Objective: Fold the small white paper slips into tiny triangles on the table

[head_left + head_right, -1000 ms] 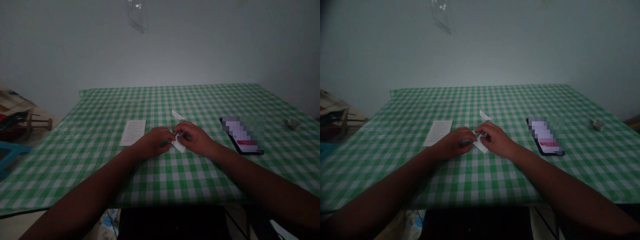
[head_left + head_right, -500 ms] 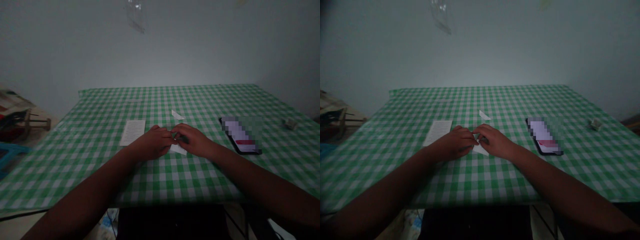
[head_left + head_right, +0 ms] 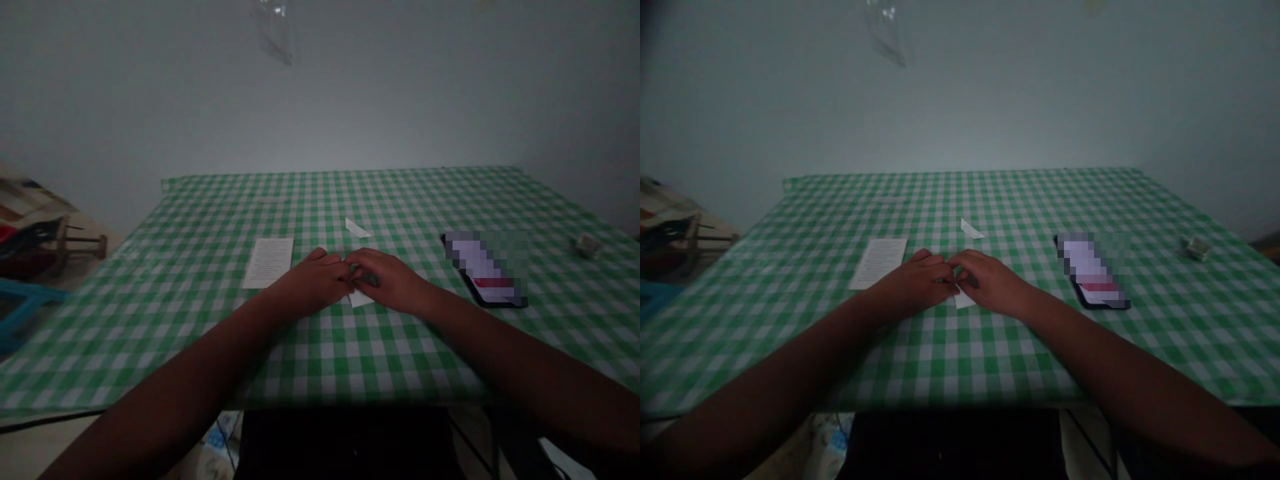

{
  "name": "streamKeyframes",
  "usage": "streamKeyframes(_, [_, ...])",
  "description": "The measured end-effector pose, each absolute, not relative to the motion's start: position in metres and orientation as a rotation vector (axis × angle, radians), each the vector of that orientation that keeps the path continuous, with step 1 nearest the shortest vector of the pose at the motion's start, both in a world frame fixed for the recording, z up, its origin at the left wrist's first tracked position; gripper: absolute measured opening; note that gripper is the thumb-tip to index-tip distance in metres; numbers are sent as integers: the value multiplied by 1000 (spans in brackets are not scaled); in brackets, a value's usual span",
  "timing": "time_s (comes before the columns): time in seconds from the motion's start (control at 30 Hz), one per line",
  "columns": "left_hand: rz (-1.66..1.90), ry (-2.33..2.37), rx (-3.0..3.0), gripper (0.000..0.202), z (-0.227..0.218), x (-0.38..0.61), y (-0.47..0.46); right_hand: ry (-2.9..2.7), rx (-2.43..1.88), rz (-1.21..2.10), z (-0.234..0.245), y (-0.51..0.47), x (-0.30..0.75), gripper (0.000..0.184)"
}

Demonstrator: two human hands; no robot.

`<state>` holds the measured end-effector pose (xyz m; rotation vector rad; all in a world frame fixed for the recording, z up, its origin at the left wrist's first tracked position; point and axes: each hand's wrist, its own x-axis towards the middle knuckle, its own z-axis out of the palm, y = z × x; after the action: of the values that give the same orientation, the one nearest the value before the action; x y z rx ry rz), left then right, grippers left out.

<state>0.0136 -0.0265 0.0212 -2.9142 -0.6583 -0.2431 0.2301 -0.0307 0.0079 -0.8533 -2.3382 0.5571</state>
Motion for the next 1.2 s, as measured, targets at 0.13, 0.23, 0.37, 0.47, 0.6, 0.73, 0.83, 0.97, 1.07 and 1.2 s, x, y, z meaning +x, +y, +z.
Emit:
streamKeyframes(0.13, [-151, -717, -2909, 24, 28, 15, -29, -2333, -814, 475, 9, -30, 231, 25])
streamKeyframes(0.23, [-124, -750, -2942, 18, 32, 14, -31, -2346, -828, 430, 10, -30, 232, 21])
streamKeyframes(0.37, [-215, -797, -3059, 13, 27, 11, -29, -2428, -902, 426, 9, -29, 234, 10])
streamKeyframes(0.47, [-325, -831, -3154, 13, 21, 8, -27, -2503, -862, 453, 8, -29, 234, 8])
streamKeyframes(0.6, [-412, -850, -3211, 12, 18, 6, -25, -2582, -844, 427, 11, -30, 233, 19])
streamKeyframes(0.73, [-453, -867, -3204, 12, 17, 6, -23, -2622, -864, 396, 15, -31, 234, 26])
streamKeyframes(0.83, [-504, -895, -3213, 12, 17, 7, -23, -2611, -879, 409, 15, -30, 236, 25])
streamKeyframes(0.97, [-542, -982, -3205, 13, 17, 8, -24, -2587, -866, 443, 14, -28, 238, 24])
streamKeyframes(1.07, [-574, -1002, -3199, 13, 17, 9, -25, -2568, -826, 467, 16, -28, 239, 21])
streamKeyframes(1.2, [-605, -1005, -3201, 16, 17, 10, -25, -2545, -804, 452, 17, -28, 239, 18])
